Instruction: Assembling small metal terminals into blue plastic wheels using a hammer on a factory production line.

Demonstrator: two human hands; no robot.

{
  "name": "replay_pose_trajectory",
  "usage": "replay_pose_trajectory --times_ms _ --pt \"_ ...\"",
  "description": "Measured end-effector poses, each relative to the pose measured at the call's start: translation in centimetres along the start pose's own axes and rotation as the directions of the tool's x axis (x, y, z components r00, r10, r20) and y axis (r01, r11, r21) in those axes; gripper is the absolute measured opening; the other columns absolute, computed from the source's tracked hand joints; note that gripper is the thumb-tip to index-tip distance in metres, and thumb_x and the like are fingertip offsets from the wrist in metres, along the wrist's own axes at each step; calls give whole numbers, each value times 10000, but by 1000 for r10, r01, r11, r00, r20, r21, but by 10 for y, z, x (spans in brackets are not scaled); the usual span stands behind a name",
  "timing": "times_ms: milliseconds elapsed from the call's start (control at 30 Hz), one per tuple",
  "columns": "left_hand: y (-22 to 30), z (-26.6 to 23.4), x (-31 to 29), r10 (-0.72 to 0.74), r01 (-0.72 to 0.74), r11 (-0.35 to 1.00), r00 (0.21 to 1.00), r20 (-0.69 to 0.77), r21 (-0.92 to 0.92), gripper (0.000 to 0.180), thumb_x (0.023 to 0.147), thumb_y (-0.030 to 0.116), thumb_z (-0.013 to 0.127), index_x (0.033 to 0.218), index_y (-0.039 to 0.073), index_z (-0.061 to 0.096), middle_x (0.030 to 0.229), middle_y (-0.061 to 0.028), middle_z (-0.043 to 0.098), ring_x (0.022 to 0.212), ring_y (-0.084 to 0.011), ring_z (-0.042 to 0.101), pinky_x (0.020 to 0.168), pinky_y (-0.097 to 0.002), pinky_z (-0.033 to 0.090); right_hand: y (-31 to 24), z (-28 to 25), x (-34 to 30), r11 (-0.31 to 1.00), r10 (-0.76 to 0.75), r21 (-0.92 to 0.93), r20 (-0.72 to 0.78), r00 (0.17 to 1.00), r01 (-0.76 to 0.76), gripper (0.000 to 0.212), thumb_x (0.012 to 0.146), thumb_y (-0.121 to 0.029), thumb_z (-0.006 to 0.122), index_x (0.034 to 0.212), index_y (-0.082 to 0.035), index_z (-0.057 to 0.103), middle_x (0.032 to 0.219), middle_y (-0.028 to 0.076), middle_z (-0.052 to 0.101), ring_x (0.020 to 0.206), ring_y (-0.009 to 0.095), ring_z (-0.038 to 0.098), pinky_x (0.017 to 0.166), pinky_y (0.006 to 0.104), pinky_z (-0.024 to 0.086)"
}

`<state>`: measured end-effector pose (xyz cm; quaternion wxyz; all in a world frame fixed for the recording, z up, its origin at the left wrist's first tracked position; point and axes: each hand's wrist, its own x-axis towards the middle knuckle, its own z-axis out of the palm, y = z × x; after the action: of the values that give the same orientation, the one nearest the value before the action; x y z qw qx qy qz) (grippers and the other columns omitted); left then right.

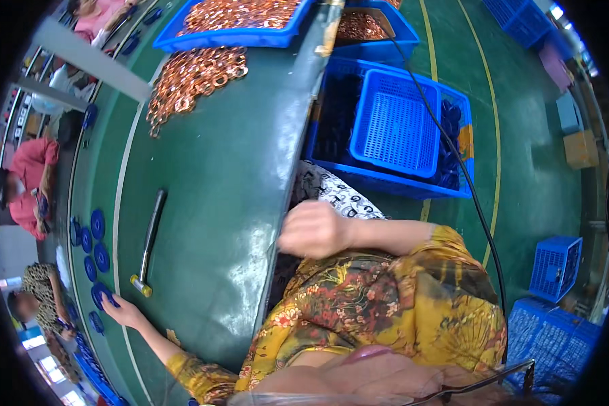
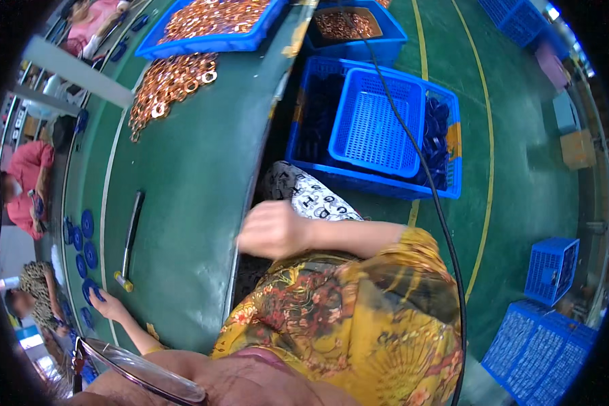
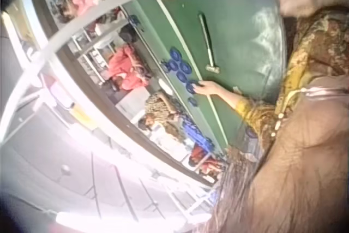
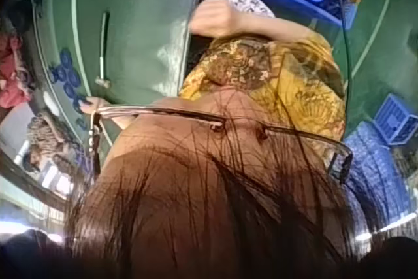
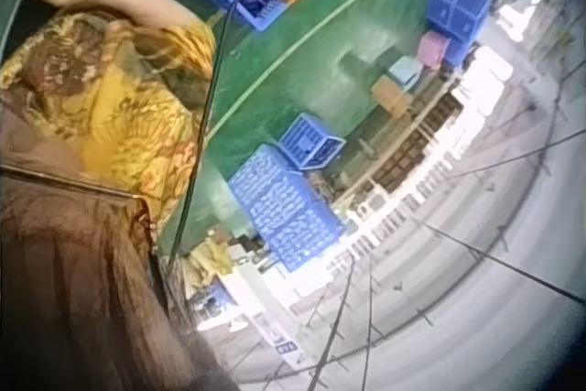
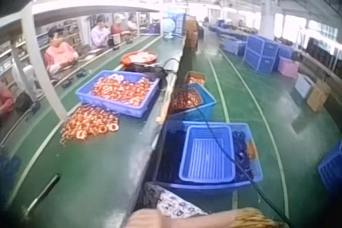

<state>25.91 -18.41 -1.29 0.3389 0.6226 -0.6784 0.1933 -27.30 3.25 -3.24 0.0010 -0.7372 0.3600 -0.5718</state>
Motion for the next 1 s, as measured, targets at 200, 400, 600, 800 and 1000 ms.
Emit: replay_pose_trajectory --times_ms 200,400,600,800,1000 --pt "208 -88 -39 25 -28 973 1000 -17 -228 250 946 59 516 1153 -66 582 1282 -189 553 1202 -286 519 1015 -371 403 106 -125 -172 133 851 -548 -365 379 -826 508 825 -455 638 1039 4 610 1048 197 621 951 367 605 806 464 495" --pt "426 -80 -107 182 -116 521 983 -23 -846 211 899 -52 464 1064 -32 595 1134 -233 624 1060 -359 608 972 -436 469 236 -105 -171 -290 881 -351 -462 -104 -890 1120 721 -672 631 1472 -15 120 1409 346 313 1220 474 448 976 524 410" --pt "545 17 -156 554 294 458 644 528 -839 149 874 -27 587 1007 -25 654 1044 -152 679 985 -222 648 893 -311 488 257 -95 -213 -363 907 -193 -296 -298 -912 804 803 -212 566 1450 1 139 1248 354 476 1008 462 596 876 508 485" --pt "607 97 -184 515 473 520 490 703 -711 201 919 99 612 1093 0 641 989 -52 660 926 -111 601 849 -256 473 143 -205 -168 118 913 -102 -380 148 -988 527 783 -118 531 1275 38 427 841 275 644 789 425 641 702 496 508" --pt "680 137 -167 615 323 466 552 564 -824 680 806 206 724 1365 -9 403 1392 -193 427 1296 -286 410 1089 -379 302 125 -264 -163 215 960 786 -63 271 -580 505 817 -25 570 1310 -2 459 1198 75 583 1078 157 561 918 305 463"
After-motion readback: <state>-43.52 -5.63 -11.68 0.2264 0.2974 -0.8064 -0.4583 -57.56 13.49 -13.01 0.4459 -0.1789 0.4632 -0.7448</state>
